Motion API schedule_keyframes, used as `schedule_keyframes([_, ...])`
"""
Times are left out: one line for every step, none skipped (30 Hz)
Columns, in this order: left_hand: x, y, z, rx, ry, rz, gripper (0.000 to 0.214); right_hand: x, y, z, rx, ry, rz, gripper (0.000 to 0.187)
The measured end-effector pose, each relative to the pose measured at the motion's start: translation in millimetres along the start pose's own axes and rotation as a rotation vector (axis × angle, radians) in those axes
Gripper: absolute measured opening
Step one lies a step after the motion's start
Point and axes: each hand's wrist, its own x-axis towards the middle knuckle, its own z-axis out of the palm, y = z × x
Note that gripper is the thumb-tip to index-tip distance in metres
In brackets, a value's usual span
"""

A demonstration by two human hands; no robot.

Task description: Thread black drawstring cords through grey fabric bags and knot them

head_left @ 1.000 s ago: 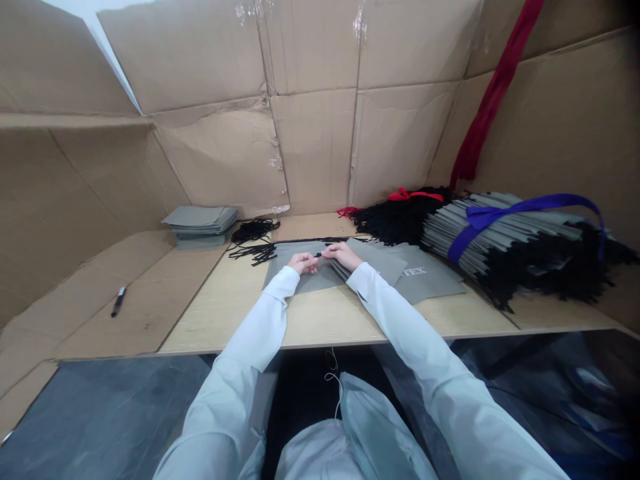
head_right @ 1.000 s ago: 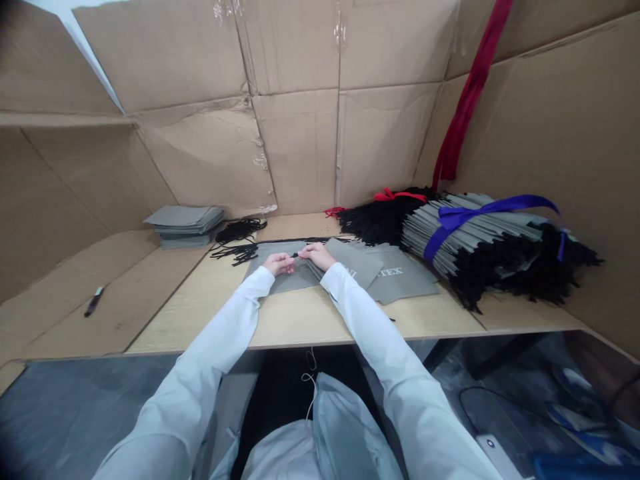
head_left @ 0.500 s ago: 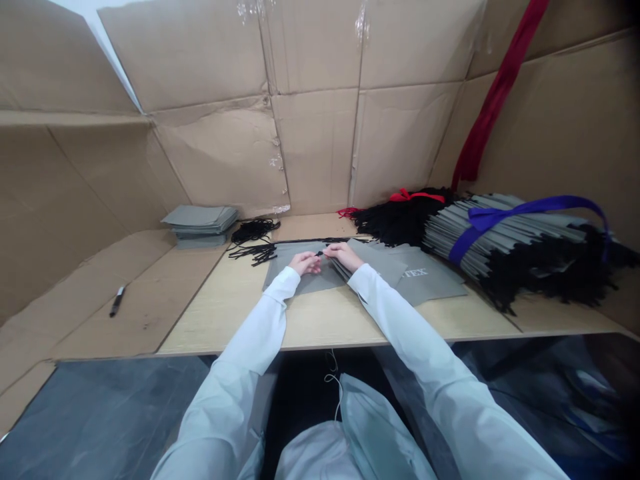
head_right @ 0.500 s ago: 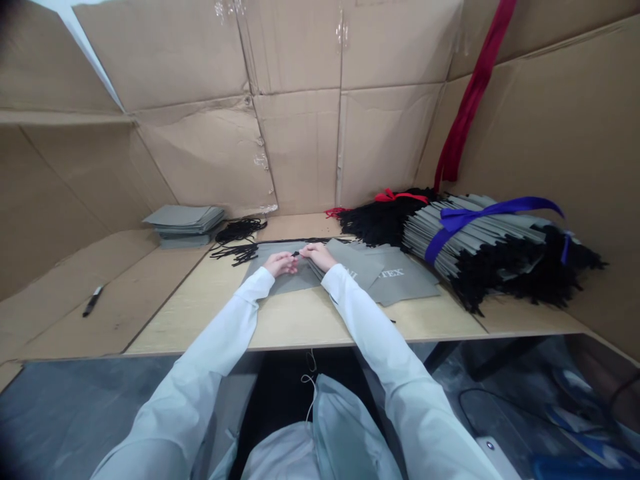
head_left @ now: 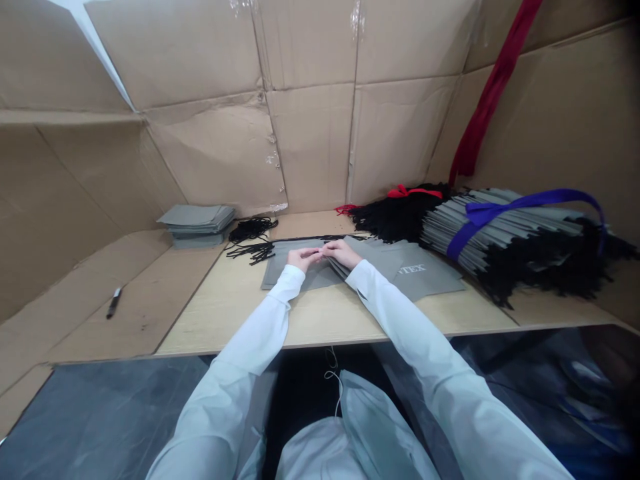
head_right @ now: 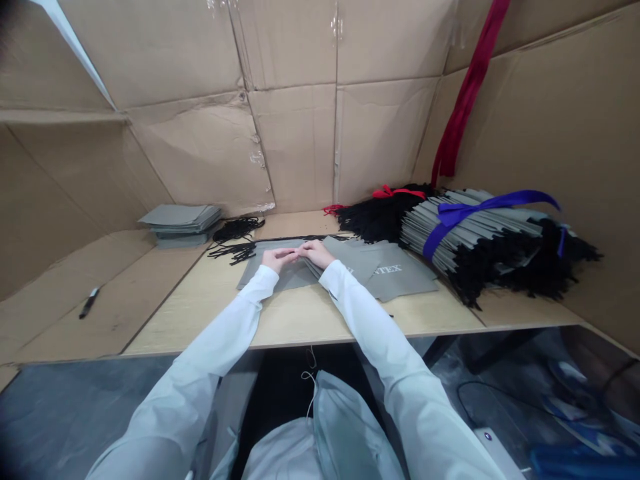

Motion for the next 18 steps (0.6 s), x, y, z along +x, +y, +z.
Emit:
schedule_keyframes([0.1, 0.4, -0.5, -0.004, -0.001, 0.000, 0.043, -0.1, -0.7, -1.8, -0.031, -0.003, -0.011, 0.029])
schedule_keyframes([0.1, 0.8, -0.9, -0.005, 0.002, 0.003, 0.042, -0.2, -1.1, -3.4, -0.057, 0.000, -0.016, 0.029])
schedule_keyframes([0.1, 1.1, -1.2, -0.003, 0.004, 0.005, 0.041, -0.3, -1.2, -4.6, -0.081, 0.004, -0.018, 0.030])
schedule_keyframes([-0.1, 1.4, -1.4, 0.002, 0.003, 0.007, 0.040, -0.3, -1.1, -5.6, -0.102, 0.004, -0.019, 0.030])
schedule_keyframes([-0.3, 1.6, -1.5, 0.012, -0.002, 0.008, 0.039, -0.3, -0.6, -6.1, -0.117, 0.003, -0.020, 0.030])
schedule_keyframes([-0.5, 1.8, -1.5, 0.022, -0.005, 0.010, 0.038, -0.3, 0.1, -6.3, -0.123, 0.003, -0.021, 0.031])
schedule_keyframes([-0.7, 1.9, -1.5, 0.032, -0.006, 0.012, 0.037, -0.2, 0.8, -6.3, -0.124, 0.007, -0.022, 0.031])
schedule_keyframes([-1.0, 2.1, -1.4, 0.041, -0.004, 0.013, 0.036, -0.2, 1.4, -6.0, -0.120, 0.013, -0.024, 0.031])
schedule_keyframes([-1.2, 2.4, -1.4, 0.048, 0.001, 0.013, 0.036, -0.3, 1.8, -5.7, -0.113, 0.020, -0.025, 0.031])
schedule_keyframes([-1.6, 2.9, -1.4, 0.052, 0.011, 0.014, 0.036, -0.5, 1.9, -5.2, -0.104, 0.028, -0.027, 0.031])
schedule_keyframes([-2.0, 3.7, -1.4, 0.054, 0.024, 0.015, 0.036, -0.8, 1.6, -4.8, -0.096, 0.035, -0.029, 0.031])
schedule_keyframes([-2.7, 4.6, -1.6, 0.053, 0.034, 0.012, 0.037, -1.1, 0.9, -4.5, -0.087, 0.040, -0.029, 0.031])
schedule_keyframes([-3.4, 5.7, -1.9, 0.042, 0.037, 0.004, 0.038, -1.6, -0.2, -4.3, -0.078, 0.045, -0.026, 0.031])
schedule_keyframes([-4.4, 6.8, -2.3, 0.018, 0.032, -0.015, 0.039, -2.0, -1.5, -4.2, -0.067, 0.050, -0.024, 0.031])
schedule_keyframes([-5.4, 8.0, -2.7, -0.015, 0.007, -0.051, 0.039, -2.4, -2.9, -4.1, -0.056, 0.054, -0.024, 0.032])
schedule_keyframes([-6.5, 9.0, -3.1, -0.048, -0.038, -0.101, 0.038, -2.8, -4.3, -4.1, -0.043, 0.056, -0.025, 0.032])
schedule_keyframes([-7.5, 9.7, -3.3, -0.076, -0.092, -0.153, 0.035, -3.1, -5.4, -4.1, -0.034, 0.058, -0.024, 0.032])
schedule_keyframes([-8.3, 10.2, -3.4, -0.097, -0.144, -0.200, 0.033, -3.3, -6.2, -4.0, -0.027, 0.060, -0.023, 0.033])
